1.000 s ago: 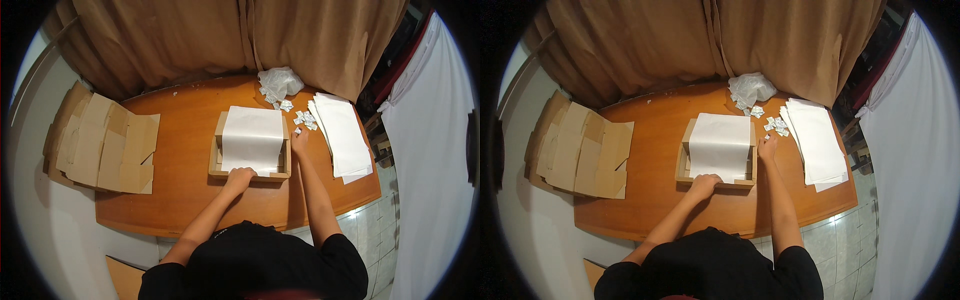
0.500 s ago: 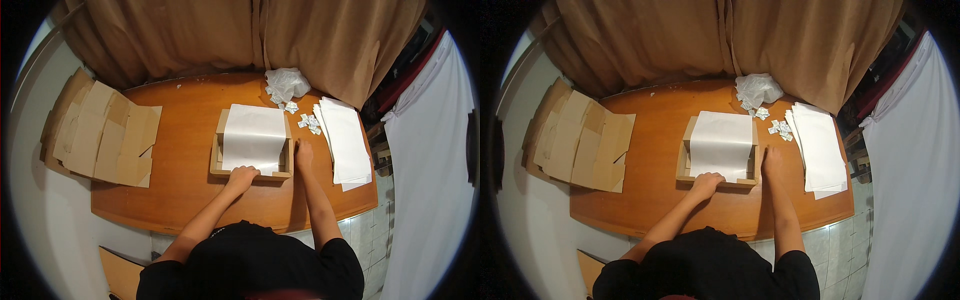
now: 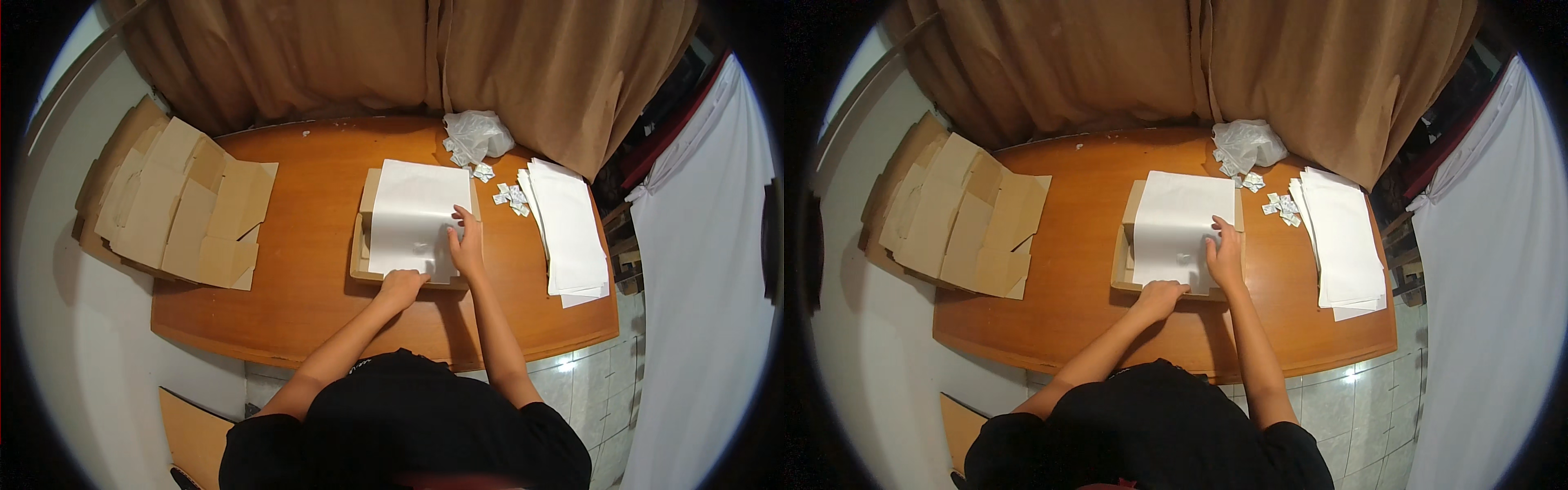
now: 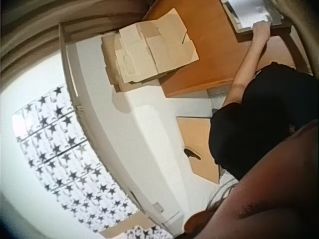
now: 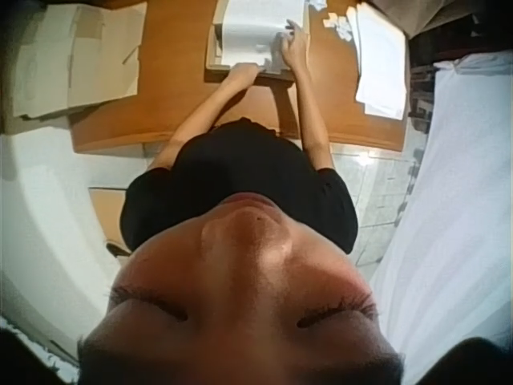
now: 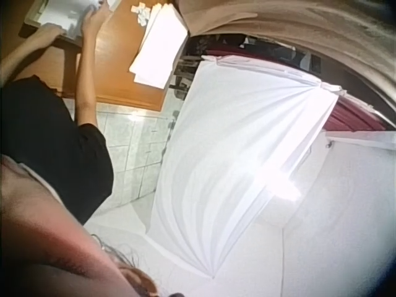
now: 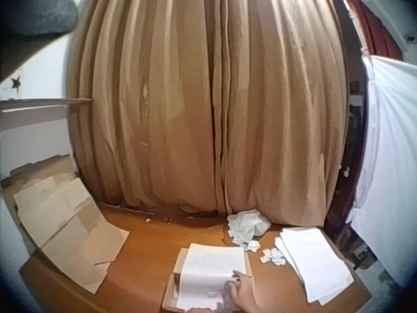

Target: The recorder is assembling cardboard shoe boxes and lining them with tissue paper.

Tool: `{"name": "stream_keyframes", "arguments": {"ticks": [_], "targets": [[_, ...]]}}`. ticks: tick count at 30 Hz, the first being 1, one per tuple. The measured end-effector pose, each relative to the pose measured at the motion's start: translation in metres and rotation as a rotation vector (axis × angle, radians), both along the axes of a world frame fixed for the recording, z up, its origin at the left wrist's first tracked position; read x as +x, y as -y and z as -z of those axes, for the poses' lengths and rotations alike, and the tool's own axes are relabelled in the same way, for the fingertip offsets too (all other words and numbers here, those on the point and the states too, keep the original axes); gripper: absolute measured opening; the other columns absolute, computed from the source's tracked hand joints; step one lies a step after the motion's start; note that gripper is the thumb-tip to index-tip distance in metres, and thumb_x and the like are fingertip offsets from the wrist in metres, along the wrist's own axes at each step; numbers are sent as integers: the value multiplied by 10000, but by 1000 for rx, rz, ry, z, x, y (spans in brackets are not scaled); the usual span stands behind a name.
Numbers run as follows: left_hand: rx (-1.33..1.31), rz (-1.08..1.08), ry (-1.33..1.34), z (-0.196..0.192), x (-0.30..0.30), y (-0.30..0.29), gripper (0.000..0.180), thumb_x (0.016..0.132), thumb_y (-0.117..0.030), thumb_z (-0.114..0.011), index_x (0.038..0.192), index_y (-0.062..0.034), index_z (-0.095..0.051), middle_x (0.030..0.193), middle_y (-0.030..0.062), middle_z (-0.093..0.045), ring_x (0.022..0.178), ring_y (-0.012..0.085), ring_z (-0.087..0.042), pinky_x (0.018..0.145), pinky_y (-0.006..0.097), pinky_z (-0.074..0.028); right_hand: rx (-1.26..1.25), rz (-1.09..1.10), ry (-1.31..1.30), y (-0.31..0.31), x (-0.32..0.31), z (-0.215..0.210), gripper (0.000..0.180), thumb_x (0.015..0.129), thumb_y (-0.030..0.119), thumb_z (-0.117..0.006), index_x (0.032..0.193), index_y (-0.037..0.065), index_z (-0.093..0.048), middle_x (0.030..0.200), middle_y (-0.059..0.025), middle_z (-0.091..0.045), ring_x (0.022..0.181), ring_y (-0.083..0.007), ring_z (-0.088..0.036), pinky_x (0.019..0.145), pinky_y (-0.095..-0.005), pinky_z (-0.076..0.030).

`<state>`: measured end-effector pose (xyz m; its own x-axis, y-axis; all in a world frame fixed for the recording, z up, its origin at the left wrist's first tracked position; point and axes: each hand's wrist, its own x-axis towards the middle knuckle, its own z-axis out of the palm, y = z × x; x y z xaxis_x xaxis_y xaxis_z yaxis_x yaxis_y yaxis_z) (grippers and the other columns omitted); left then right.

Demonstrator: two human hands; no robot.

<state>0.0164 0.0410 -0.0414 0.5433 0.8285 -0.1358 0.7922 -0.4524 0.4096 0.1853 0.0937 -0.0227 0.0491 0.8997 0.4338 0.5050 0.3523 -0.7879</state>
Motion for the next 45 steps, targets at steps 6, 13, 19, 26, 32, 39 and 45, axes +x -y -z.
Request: {"name": "stream_keyframes", "arguments": {"ticks": [6, 13, 19, 26, 32, 39, 45], "targets": [[-220, 76, 172, -19, -21, 6, 319, 790, -230, -628, 1073, -84, -609, 981, 159, -622, 905, 311, -588, 771, 382, -480, 3, 288, 208, -13, 10, -1, 403, 797, 170, -572, 1162, 16, -496, 1113, -188, -499, 1005, -350, -453, 899, -438, -345], [250, -441, 406, -37, -52, -51, 239, 792, -247, -618, 965, -84, -641, 1033, 101, -591, 1031, 291, -493, 869, 390, -391, -419, 416, 367, -31, 5, 4, 529, 793, 401, -570, 1127, -8, -537, 1162, -245, -459, 1063, -400, -436, 896, -474, -373], [83, -686, 142, -25, -63, -80, 469, 804, -374, -579, 1149, -56, -557, 1262, 136, -435, 1194, 299, -324, 974, 485, -230, -475, 465, 395, -27, -6, 7, 509, 780, 422, -581, 1125, 48, -570, 1176, -209, -468, 1084, -374, -441, 912, -456, -375], [36, -787, 143, -23, -52, -93, 661, 772, -462, -590, 1261, -40, -448, 1371, 162, -275, 1265, 322, -200, 992, 534, -163, -331, 458, 188, -32, 4, 21, 325, 736, 265, -656, 999, 79, -618, 1165, -132, -486, 1122, -332, -357, 958, -455, -270], [-8, -832, 364, -24, -62, -102, 675, 739, -462, -636, 1268, -88, -447, 1398, 156, -242, 1312, 308, -129, 1000, 555, -147, -71, 318, 2, -31, 23, 36, 218, 707, 152, -678, 914, 104, -631, 1220, -101, -475, 1155, -300, -305, 972, -434, -241], [40, -752, 608, 0, -78, -103, 554, 729, -404, -677, 1190, -136, -527, 1403, 90, -267, 1314, 296, -138, 1015, 548, -176, -92, 46, -322, -31, 34, 32, 158, 671, 99, -709, 821, 128, -668, 1219, -102, -491, 1168, -284, -375, 977, -417, -266], [238, -716, 670, -13, -78, -90, 196, 700, -163, -709, 890, -129, -674, 1259, 92, -455, 1220, 303, -251, 1011, 399, -272, -30, 88, -157, -23, 46, 39, 130, 661, 70, -697, 763, 150, -694, 1189, -104, -505, 1144, -280, -407, 971, -390, -284]]}}
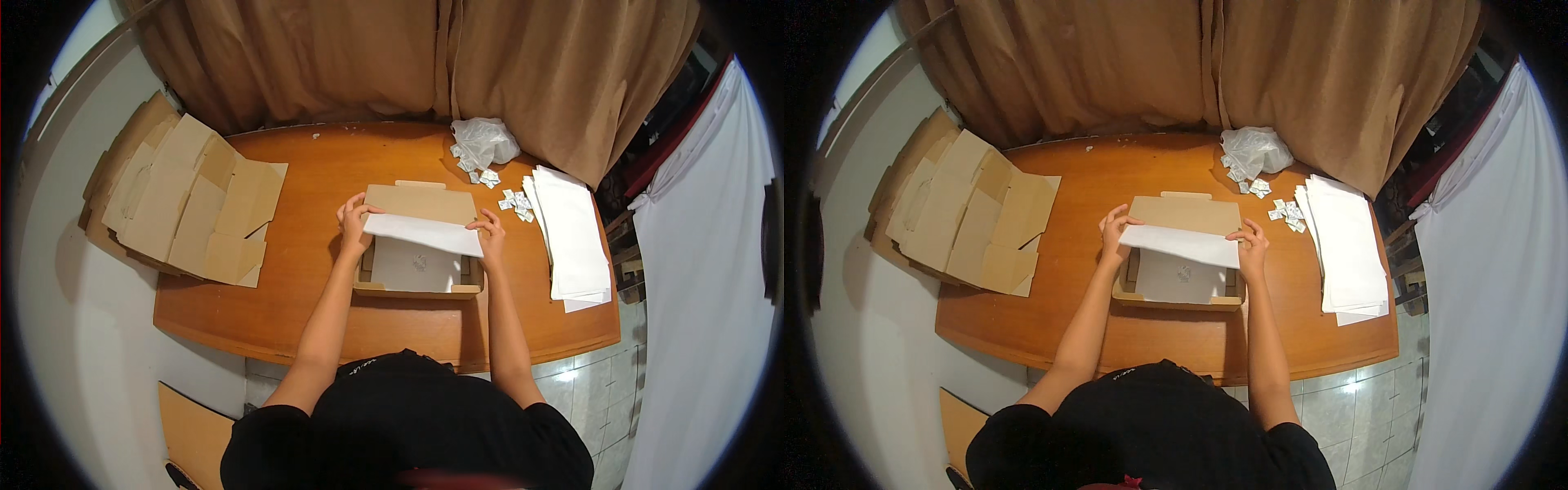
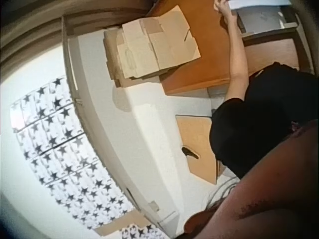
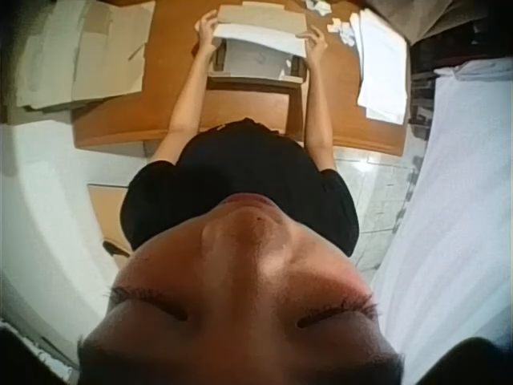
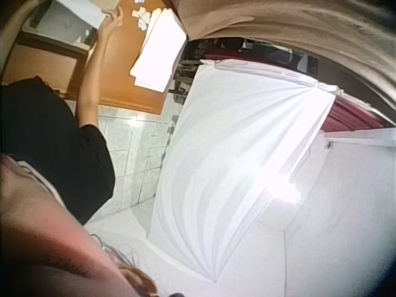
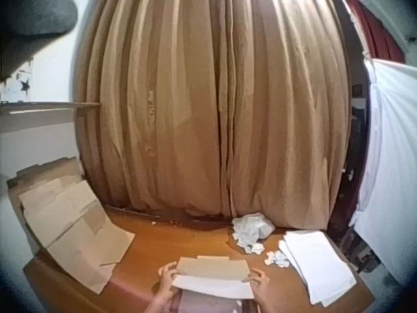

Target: The recorder is assembling cardboard shoe boxes and lining them with tissue paper.

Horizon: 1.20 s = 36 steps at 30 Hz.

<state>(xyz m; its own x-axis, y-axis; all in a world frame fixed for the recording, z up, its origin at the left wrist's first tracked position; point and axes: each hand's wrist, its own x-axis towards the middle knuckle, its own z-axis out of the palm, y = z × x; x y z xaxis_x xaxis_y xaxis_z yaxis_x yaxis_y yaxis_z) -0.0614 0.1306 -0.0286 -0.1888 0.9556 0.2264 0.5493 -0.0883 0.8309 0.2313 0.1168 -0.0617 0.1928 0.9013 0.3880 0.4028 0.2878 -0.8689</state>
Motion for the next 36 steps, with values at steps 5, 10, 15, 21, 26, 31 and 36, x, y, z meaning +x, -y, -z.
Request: {"name": "stream_keyframes", "arguments": {"ticks": [5, 10, 15, 21, 26, 31, 36], "targets": [[-92, 33, 108, -4, -14, 10, 232, 705, -123, -701, 931, -95, -654, 1058, 77, -567, 899, 170, -530, 771, 271, -442, -58, 89, 134, 12, -3, -3, 198, 750, 82, -612, 920, 158, -679, 1062, -78, -531, 1025, -254, -428, 925, -384, -311], [-300, 161, 446, -17, -20, 36, 421, 852, -238, -599, 1156, 21, -466, 765, 68, -595, 637, 95, -508, 605, 245, -449, -211, 154, -110, 34, 6, -9, 292, 807, 121, -565, 1097, 140, -594, 952, -80, -558, 984, -227, -434, 885, -367, -335], [-423, 211, 561, -19, -20, 49, 496, 851, -222, -599, 1228, 10, -375, 837, 118, -626, 713, 125, -585, 617, 258, -471, -253, 169, 41, 58, -10, -27, 302, 820, 199, -573, 1112, 124, -581, 912, -65, -592, 974, -221, -440, 884, -389, -312], [-316, 281, 450, -22, -12, 54, 559, 739, 4, -663, 1226, -25, -390, 869, 91, -608, 774, 143, -594, 650, 264, -480, -327, 81, 388, 75, -29, -50, 381, 756, 317, -648, 1087, 136, -599, 928, -23, -621, 981, -232, -440, 902, -454, -226], [-317, 191, 589, -13, -11, 45, 578, 719, 57, -644, 1233, -22, -391, 909, 123, -608, 802, 168, -608, 670, 269, -494, -272, 160, 583, 81, -44, -66, 419, 726, 340, -666, 1081, 128, -595, 888, -49, -639, 915, -263, -488, 860, -433, -279], [-329, 198, 651, -15, -15, 47, 582, 723, 72, -639, 1238, -26, -386, 955, 124, -602, 829, 170, -604, 691, 275, -500, -441, 290, 735, 77, -49, -70, 427, 745, 334, -636, 1073, 71, -567, 851, -134, -646, 819, -334, -574, 801, -454, -354], [-306, 190, 657, -14, -19, 48, 589, 711, 84, -646, 1230, -5, -382, 979, 142, -594, 873, 184, -605, 726, 286, -510, -594, 267, 846, 84, -57, -71, 442, 763, 326, -608, 1113, 64, -539, 933, -182, -641, 888, -346, -596, 806, -480, -379]]}}
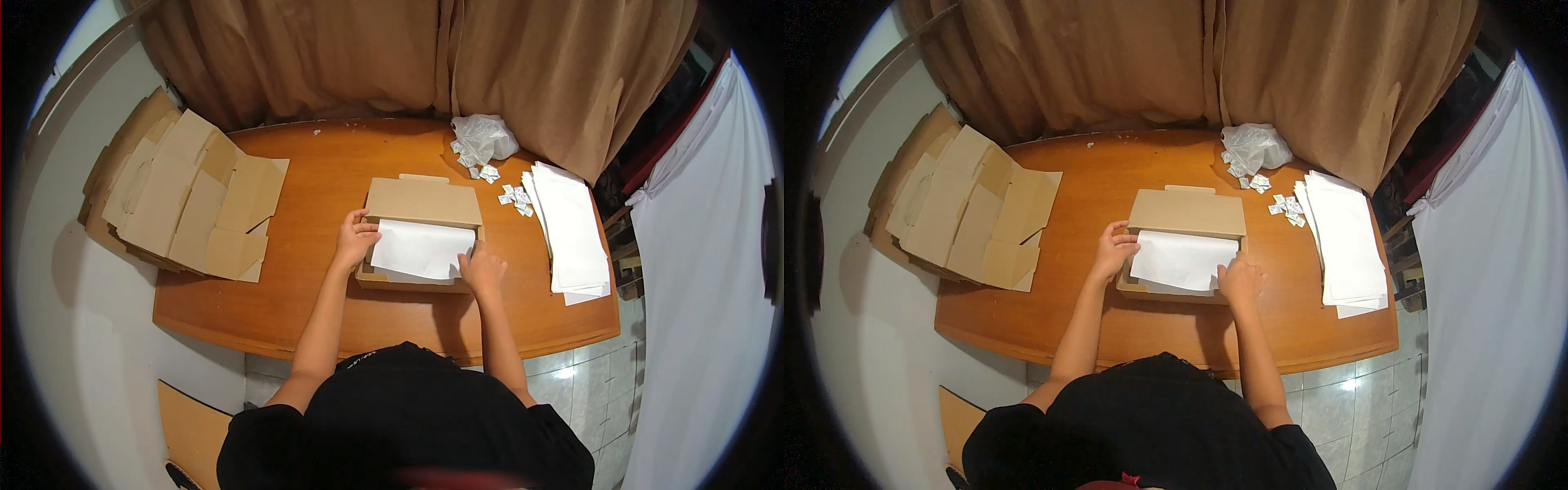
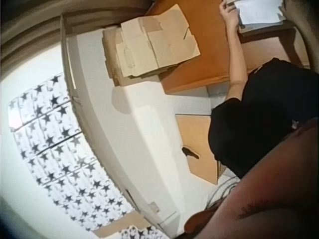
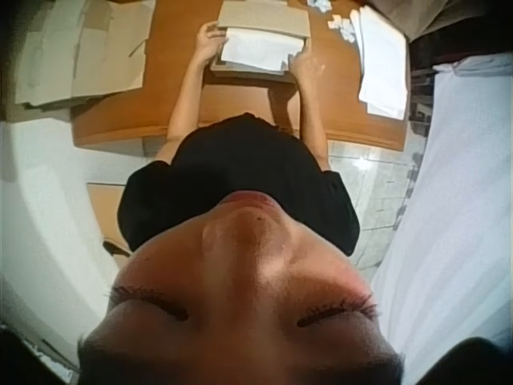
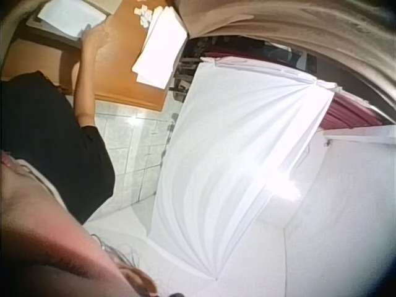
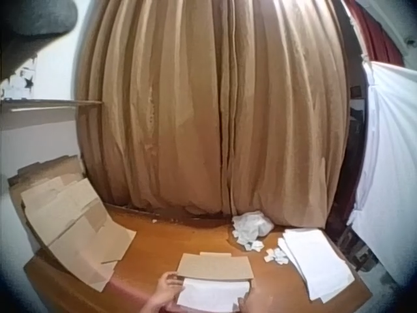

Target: The recorder is assembling cardboard shoe boxes and lining them with tissue paper.

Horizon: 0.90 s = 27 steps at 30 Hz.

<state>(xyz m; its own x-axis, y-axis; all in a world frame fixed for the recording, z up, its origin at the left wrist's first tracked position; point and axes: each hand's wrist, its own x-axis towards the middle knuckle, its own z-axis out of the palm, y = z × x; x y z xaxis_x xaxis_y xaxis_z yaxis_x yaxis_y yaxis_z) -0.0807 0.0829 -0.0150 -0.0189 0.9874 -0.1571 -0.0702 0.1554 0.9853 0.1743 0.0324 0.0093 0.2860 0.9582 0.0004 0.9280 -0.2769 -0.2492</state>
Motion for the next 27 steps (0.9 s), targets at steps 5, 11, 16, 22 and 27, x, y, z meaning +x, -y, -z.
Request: {"name": "stream_keyframes", "arguments": {"ticks": [5, 11, 16, 22, 27], "targets": [[29, 1, 13, 4, -6, -2, 576, 707, 99, -633, 1218, -1, -389, 968, 135, -588, 855, 178, -605, 723, 275, -512, -46, 14, 11, 2, -7, -1, 492, 745, 282, -651, 1172, 83, -507, 989, -152, -637, 917, -347, -588, 820, -468, -383], [78, 59, -164, -9, -1, 9, 554, 672, 96, -643, 1178, -22, -451, 938, 107, -562, 807, 159, -582, 711, 267, -513, 4, 4, -313, -5, 2, 10, 483, 710, 236, -683, 1141, 82, -527, 917, -139, -633, 993, -339, -511, 817, -473, -374], [261, 106, -530, -21, -3, 23, 409, 670, 26, -681, 1052, -41, -554, 967, 103, -542, 845, 193, -559, 724, 302, -490, 355, -13, -334, -20, 18, 26, 459, 728, 207, -665, 1141, 73, -517, 1062, -170, -547, 994, -329, -493, 842, -460, -378], [266, -50, -805, 7, -1, 46, 470, 783, -169, -630, 1196, -30, -452, 1133, 210, -493, 1094, 344, -463, 947, 401, -367, 483, -149, -606, -53, 45, 46, 531, 744, 186, -665, 1189, -16, -457, 1167, -211, -489, 1076, -350, -464, 935, -422, -361], [223, 43, -569, 41, -7, 46, 458, 842, -125, -528, 1268, -31, -389, 1248, 227, -435, 1166, 377, -419, 974, 391, -351, 431, -111, -918, -66, 44, 65, 596, 773, 181, -654, 1255, -41, -382, 1197, -236, -479, 1108, -321, -473, 955, -396, -357]]}}
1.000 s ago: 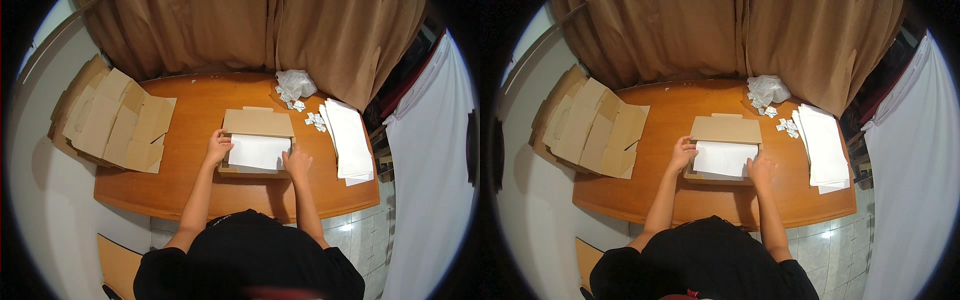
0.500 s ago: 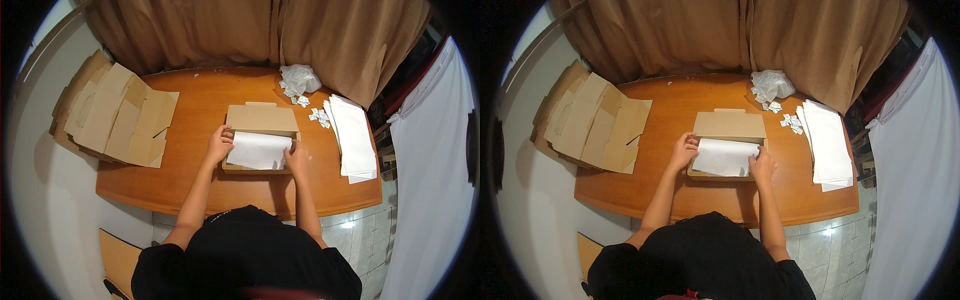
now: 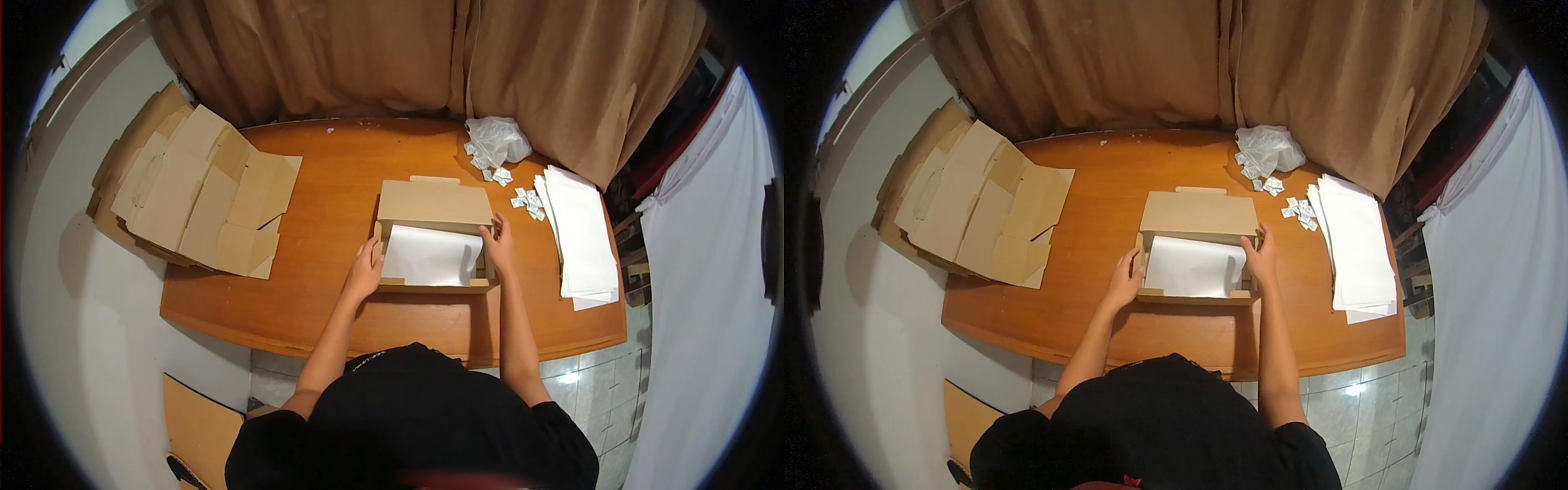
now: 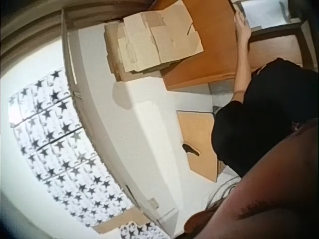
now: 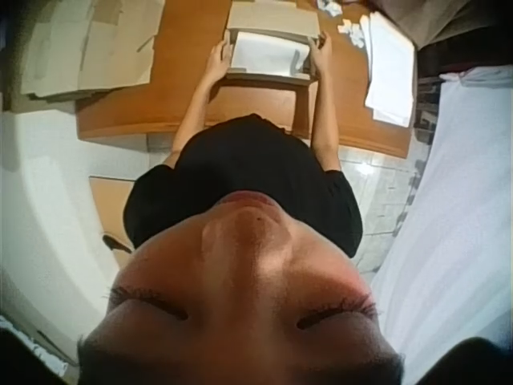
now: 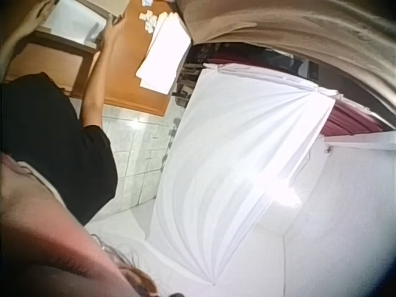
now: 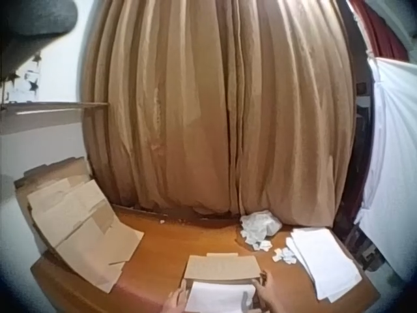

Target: The recorder is assembling cardboard shoe boxes and lining them with tissue paper.

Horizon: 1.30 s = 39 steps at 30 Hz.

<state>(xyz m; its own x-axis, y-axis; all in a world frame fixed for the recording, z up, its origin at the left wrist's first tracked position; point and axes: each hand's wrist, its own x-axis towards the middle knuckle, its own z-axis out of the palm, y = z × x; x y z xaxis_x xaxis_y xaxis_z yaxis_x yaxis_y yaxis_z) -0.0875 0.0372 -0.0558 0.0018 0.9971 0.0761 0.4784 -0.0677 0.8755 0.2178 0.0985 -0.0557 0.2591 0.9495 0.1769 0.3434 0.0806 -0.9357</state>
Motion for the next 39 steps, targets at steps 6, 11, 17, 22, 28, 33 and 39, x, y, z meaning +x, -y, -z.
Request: {"name": "stream_keyframes", "arguments": {"ticks": [6, 11, 17, 22, 28, 33, 39], "targets": [[67, -42, -13, 3, -9, -7, 429, 850, -18, -438, 1275, -70, -405, 1260, 186, -439, 1165, 355, -426, 980, 376, -349, 0, 73, -275, 6, -16, 2, 545, 837, 207, -584, 1285, 8, -347, 1173, -200, -489, 1150, -272, -423, 977, -384, -327], [146, -100, -14, 9, -8, -12, 404, 852, -19, -416, 1253, -64, -418, 1231, 182, -447, 1138, 349, -444, 964, 374, -362, 111, 91, -467, 10, -21, -1, 479, 900, 330, -469, 1270, 41, -375, 1136, -130, -514, 1108, -219, -434, 956, -364, -325], [191, -230, 300, 9, 1, -2, 357, 888, -120, -447, 1222, -3, -408, 1187, 171, -465, 1119, 285, -464, 948, 370, -368, 265, 166, -467, 15, -6, 9, 483, 917, 428, -323, 989, 32, -591, 1027, -78, -569, 996, -188, -489, 854, -325, -365], [319, -131, 314, 17, 2, 16, 634, 834, -433, -544, 1268, -9, -360, 1219, 169, -437, 1142, 280, -418, 981, 394, -311, 236, 72, -534, 36, 4, 14, 515, 909, 465, -343, 1011, 11, -564, 1032, -102, -569, 971, -197, -529, 839, -318, -402], [327, -114, 297, 13, 16, 22, 889, 712, -468, -686, 1323, 1, -242, 1284, 193, -358, 1201, 302, -345, 1005, 419, -270, 385, -40, -310, 69, -10, 3, 635, 821, 547, -499, 1108, -19, -521, 1096, -122, -534, 1053, -226, -500, 909, -354, -387], [310, -180, 312, 5, 20, 17, 884, 657, -391, -760, 1312, -53, -273, 1317, 190, -349, 1217, 319, -339, 1013, 433, -262, 393, -11, 32, 85, -28, -8, 599, 603, 290, -776, 1084, 29, -533, 1227, -153, -395, 1135, -288, -439, 942, -387, -403], [330, -209, 207, 8, 22, 14, 809, 624, -294, -799, 1245, -64, -334, 1336, 194, -351, 1217, 333, -362, 1007, 432, -290, 343, 72, 18, 93, -39, -3, 461, 575, 165, -788, 970, 40, -584, 1194, -164, -411, 1091, -310, -468, 911, -406, -429]]}}
